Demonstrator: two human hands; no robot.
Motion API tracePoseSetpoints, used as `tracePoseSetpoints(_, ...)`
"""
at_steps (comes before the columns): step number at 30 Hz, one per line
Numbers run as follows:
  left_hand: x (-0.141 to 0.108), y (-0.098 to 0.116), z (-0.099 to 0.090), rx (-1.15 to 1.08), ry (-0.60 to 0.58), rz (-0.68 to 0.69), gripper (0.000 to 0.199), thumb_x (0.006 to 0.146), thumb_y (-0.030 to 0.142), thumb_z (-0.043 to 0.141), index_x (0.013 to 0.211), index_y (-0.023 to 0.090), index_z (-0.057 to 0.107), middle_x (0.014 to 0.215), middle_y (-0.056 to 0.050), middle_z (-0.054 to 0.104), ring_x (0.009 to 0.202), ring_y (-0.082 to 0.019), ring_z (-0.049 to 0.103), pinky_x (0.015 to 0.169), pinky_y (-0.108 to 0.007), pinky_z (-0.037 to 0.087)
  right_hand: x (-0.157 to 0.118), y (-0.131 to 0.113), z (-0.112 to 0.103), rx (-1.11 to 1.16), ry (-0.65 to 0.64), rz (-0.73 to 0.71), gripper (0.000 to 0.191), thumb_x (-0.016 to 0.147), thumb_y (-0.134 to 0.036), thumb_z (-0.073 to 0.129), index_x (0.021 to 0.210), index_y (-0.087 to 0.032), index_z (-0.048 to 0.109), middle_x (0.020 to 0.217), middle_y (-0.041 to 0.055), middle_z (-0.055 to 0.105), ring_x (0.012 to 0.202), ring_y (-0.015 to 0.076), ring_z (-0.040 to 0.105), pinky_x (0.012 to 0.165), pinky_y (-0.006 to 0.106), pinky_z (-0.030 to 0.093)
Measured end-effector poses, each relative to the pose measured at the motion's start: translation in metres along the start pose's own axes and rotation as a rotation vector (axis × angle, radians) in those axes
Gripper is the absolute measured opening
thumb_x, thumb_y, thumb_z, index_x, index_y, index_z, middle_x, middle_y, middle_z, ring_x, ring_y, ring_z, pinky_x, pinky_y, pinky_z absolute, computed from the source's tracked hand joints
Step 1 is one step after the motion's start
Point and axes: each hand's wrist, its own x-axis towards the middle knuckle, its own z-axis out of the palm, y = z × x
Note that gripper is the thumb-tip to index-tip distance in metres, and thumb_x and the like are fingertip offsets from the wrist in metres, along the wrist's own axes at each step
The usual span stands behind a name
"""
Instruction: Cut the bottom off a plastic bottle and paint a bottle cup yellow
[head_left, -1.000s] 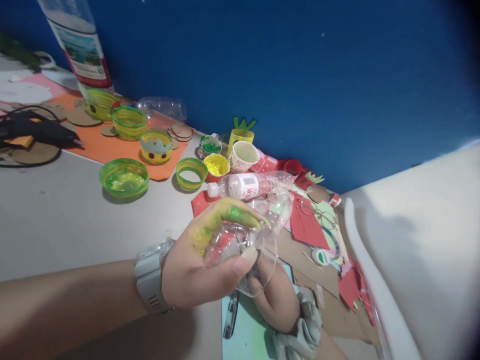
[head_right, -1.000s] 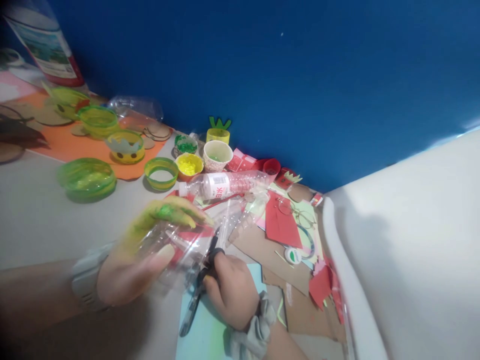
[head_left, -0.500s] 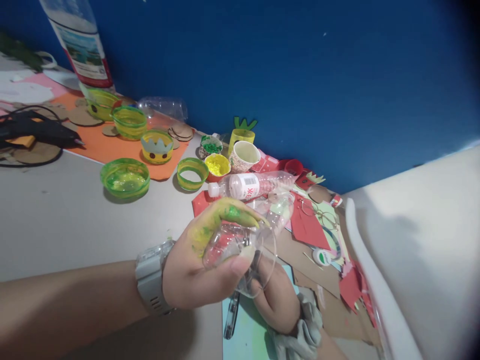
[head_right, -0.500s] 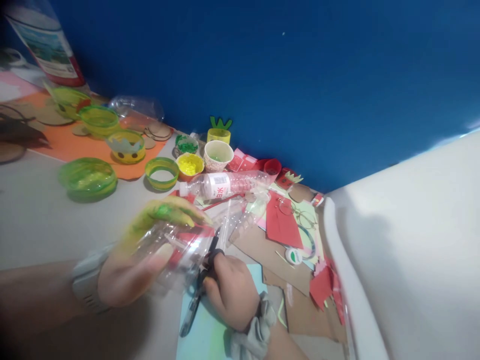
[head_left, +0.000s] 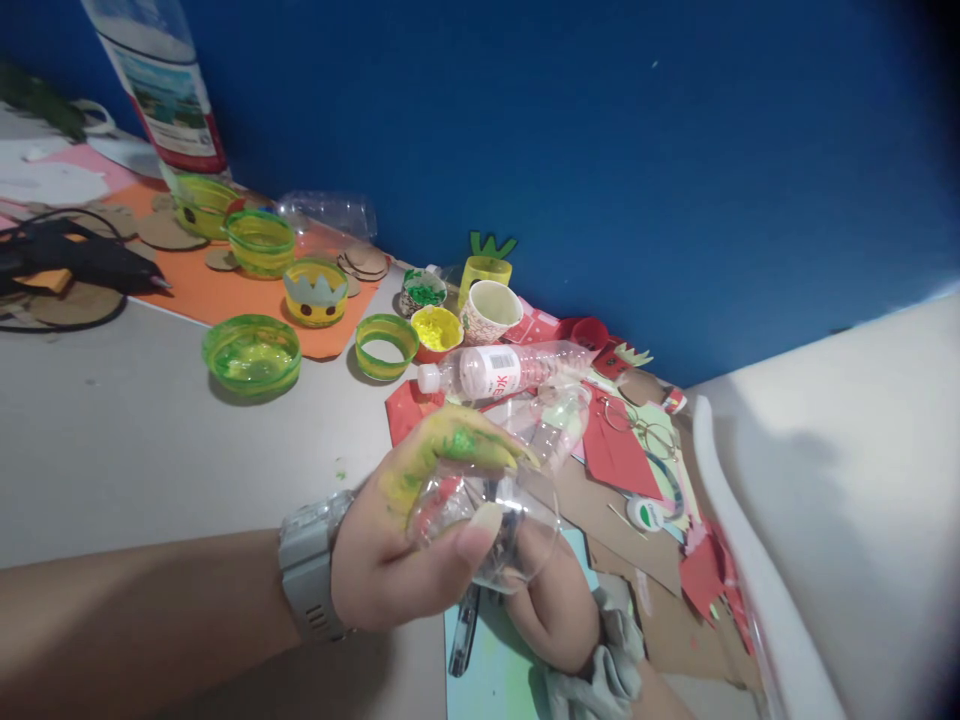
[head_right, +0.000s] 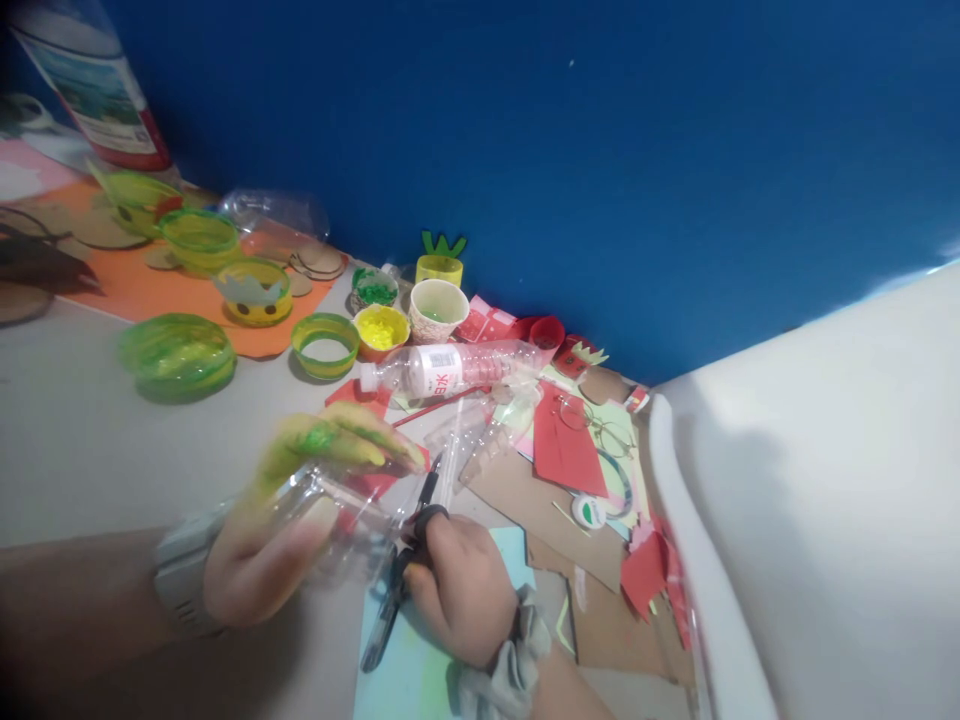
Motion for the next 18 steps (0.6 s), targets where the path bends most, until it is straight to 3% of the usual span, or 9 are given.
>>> tracePoseSetpoints(7,0.0,0.001,0.002,0.002,-0.015,0.035,0.028,0.084,0.015,0.059,0.111,0.021,0.058,0.109,-0.008,0.061,0.103,-0.023,0.062,0.091,-0.037,0.053,-0.003,-0.001,0.004,0.02,0.079,-0.015,0.023,0.094,-0.029,0.035,0.083,-0.022,0.054,0.066,0.0044,0.059,0.058,0.0224,0.057,0.054,0.034,0.043)
tracePoseSetpoints(13,0.002,0.001,-0.001,0.04,0.005,-0.095,0.035,0.084,0.021,0.064,0.119,0.025,0.056,0.114,-0.005,0.059,0.106,-0.02,0.06,0.094,-0.032,0.051,0.006,-0.004,-0.007,-0.028,0.062,-0.015,0.017,0.092,-0.023,0.036,0.081,-0.023,0.049,0.063,0.0021,0.055,0.062,0.0228,0.059,0.06,0.035,0.048)
tracePoseSetpoints(18,0.008,0.004,-0.001,0.083,0.002,-0.019,0.032,0.079,0.024,0.069,0.111,0.024,0.062,0.11,-0.005,0.062,0.104,-0.022,0.062,0.096,-0.034,0.05,0.01,-0.003,-0.013,-0.055,0.043,-0.05,0.016,0.09,-0.019,0.038,0.077,-0.024,0.046,0.066,0.0024,0.057,0.058,0.0203,0.057,0.054,0.031,0.045)
